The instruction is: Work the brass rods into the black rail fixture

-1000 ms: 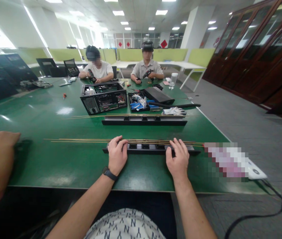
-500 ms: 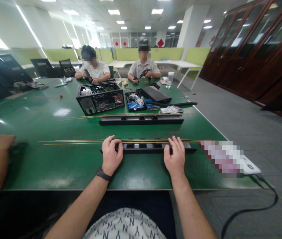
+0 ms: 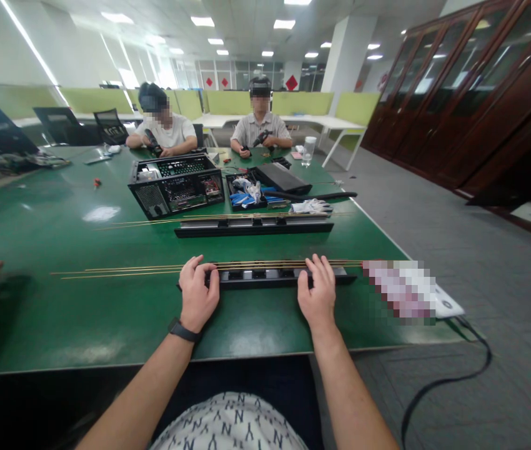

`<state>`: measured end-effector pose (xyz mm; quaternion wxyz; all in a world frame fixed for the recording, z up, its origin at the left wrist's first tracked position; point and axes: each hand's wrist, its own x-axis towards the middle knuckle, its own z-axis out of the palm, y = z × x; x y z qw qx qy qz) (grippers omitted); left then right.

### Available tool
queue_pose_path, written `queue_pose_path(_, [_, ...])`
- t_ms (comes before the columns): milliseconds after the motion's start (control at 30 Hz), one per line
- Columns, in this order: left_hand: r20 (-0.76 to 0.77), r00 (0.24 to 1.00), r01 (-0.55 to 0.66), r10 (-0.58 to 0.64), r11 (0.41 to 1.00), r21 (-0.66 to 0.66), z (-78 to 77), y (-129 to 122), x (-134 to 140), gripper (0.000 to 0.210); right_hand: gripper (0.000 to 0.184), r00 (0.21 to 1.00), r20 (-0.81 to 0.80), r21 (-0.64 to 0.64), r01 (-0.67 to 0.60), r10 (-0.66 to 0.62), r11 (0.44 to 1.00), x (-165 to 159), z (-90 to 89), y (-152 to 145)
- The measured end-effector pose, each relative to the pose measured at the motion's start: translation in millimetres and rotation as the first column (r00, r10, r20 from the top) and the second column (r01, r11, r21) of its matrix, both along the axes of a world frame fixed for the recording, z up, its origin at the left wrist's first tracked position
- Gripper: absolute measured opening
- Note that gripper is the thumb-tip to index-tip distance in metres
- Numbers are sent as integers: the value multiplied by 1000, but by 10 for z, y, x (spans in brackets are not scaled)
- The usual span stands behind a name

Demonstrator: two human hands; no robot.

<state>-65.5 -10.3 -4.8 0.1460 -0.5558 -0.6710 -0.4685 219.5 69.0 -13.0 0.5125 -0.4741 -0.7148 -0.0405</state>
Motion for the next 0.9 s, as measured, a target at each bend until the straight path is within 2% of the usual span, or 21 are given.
queue_pose_path(400, [12,999,37,-37,999,-8,-14,-16,-62,16,34,1000,0,4,3,-3,1000,3,-6,7])
queue_pose_path(700, [-17,994,105,-105,994,-9,-13,-67,-280,17,32,1000,1,30,-10,10,1000,6,-29,19])
queue_pose_path(900, [-22,996,89,-90,996,-29,-19,-100,-404,17,32,1000,0,30,-11,11,999,-5,-12,7])
